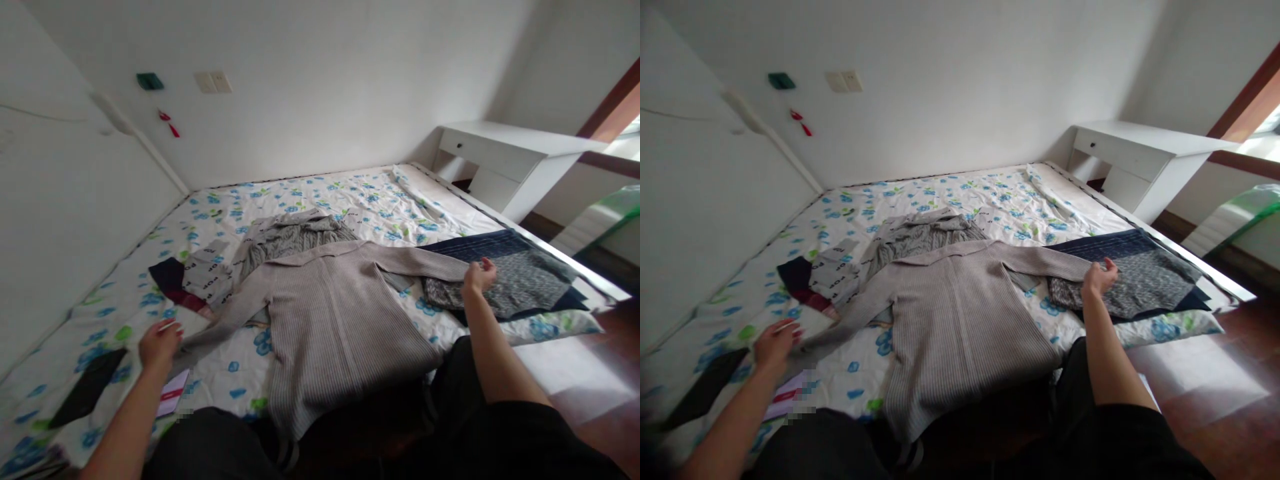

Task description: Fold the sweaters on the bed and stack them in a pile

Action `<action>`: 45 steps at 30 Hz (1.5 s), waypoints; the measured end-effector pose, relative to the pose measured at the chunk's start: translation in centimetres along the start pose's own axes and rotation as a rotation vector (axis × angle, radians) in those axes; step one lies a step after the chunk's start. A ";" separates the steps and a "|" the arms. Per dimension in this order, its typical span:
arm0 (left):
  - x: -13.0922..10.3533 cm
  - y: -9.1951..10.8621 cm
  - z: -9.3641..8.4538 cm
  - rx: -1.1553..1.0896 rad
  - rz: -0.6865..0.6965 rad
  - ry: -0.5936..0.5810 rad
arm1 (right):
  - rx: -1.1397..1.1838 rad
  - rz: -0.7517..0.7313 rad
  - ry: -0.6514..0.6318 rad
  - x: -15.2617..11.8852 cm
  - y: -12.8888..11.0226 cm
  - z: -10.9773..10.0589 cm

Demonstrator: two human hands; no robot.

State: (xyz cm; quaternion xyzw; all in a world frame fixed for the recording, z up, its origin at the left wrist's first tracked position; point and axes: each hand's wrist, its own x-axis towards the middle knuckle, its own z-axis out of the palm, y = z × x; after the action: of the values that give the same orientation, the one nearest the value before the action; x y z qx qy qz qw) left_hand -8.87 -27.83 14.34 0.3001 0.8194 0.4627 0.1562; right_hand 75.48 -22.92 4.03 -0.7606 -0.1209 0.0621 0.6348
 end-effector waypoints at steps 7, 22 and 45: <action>-5.4 6.7 15.6 -0.432 -0.220 -0.650 | 0.129 0.191 -0.793 -9.4 -3.1 3.4; 1.9 14.2 33.9 -0.626 -0.155 -0.754 | 0.013 0.023 -1.223 -13.0 -2.6 6.9; -16.5 1.3 26.8 0.237 0.776 -0.952 | -0.500 0.472 -0.943 -0.2 0.1 2.3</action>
State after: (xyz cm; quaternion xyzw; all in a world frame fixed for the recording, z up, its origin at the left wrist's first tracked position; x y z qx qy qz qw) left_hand 18.59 -20.03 1.08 0.7645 0.5370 0.2075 0.2902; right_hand 74.70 -20.84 3.49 -0.7840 -0.2287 0.5033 0.2824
